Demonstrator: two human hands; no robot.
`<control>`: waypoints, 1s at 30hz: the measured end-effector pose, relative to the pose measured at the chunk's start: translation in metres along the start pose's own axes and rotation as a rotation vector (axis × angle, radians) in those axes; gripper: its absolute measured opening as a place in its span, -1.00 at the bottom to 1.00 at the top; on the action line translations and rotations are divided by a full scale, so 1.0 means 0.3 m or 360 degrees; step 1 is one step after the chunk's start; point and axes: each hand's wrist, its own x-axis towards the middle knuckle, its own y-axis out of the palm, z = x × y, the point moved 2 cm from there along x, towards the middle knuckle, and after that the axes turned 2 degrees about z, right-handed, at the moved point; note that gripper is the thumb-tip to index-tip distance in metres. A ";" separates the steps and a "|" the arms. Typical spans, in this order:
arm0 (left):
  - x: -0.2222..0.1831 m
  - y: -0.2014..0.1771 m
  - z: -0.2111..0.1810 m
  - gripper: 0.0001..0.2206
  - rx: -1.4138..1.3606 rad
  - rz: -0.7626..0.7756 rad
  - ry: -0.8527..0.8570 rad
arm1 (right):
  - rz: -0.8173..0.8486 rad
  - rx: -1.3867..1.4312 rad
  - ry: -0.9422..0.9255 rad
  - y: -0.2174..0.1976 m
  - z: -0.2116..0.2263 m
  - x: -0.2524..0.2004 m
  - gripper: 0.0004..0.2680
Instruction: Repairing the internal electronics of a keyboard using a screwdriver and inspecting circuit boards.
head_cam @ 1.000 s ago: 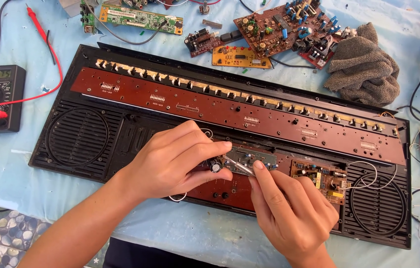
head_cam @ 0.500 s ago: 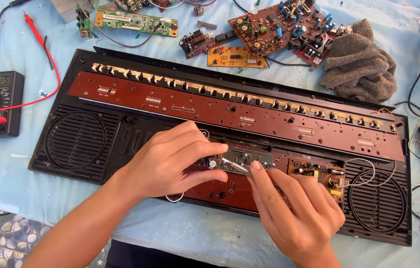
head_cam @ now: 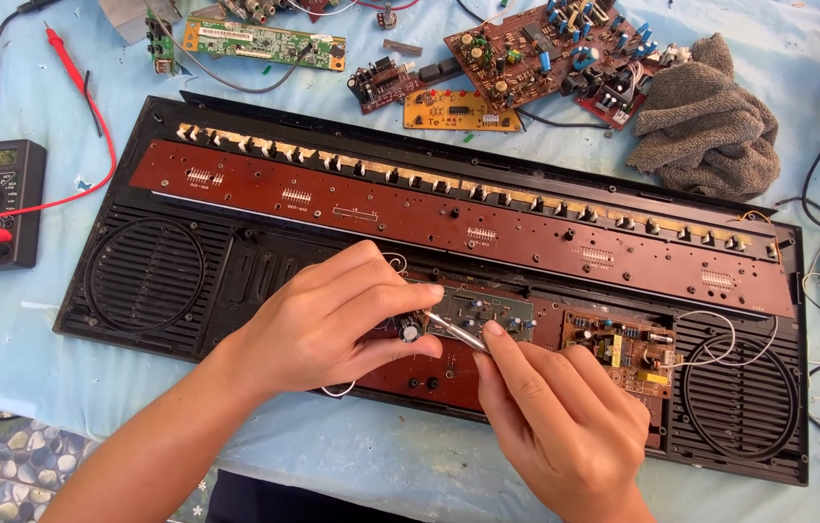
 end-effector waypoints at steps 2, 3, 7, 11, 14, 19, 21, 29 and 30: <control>-0.002 0.000 0.001 -0.61 -0.0012 -0.0006 0.0003 | -0.0014 0.0042 0.0014 0.002 -0.009 -0.003 -0.87; -0.003 0.000 0.001 -0.60 -0.0024 -0.0012 0.0005 | -0.0027 0.0084 0.0028 0.003 -0.014 -0.004 -0.87; 0.012 -0.012 -0.008 -0.62 -0.0024 -0.0049 -0.0006 | -0.0062 0.0160 0.0049 -0.006 -0.023 0.019 -0.91; 0.018 -0.023 -0.020 -0.60 0.0001 -0.0081 -0.0002 | -0.0086 0.0350 0.0304 0.009 -0.032 -0.003 -0.93; 0.022 -0.029 -0.026 -0.59 -0.0008 -0.0088 -0.0001 | -0.0024 0.0578 0.0564 0.040 -0.045 -0.039 -0.87; 0.015 -0.021 -0.034 -0.57 0.0010 -0.0079 -0.0005 | 0.0093 0.1002 0.0664 0.072 -0.023 -0.043 -0.78; 0.009 -0.007 -0.038 -0.56 -0.0038 -0.0052 0.0027 | 0.0150 0.1205 0.0659 0.079 -0.011 -0.035 -0.75; 0.025 0.016 -0.074 -0.58 0.0012 0.0012 0.0129 | 0.0190 0.1558 0.0743 0.080 -0.018 -0.031 -0.86; 0.026 0.014 -0.073 -0.53 -0.0067 -0.0058 0.0103 | 0.0156 0.1610 0.0777 0.079 -0.022 -0.033 -0.83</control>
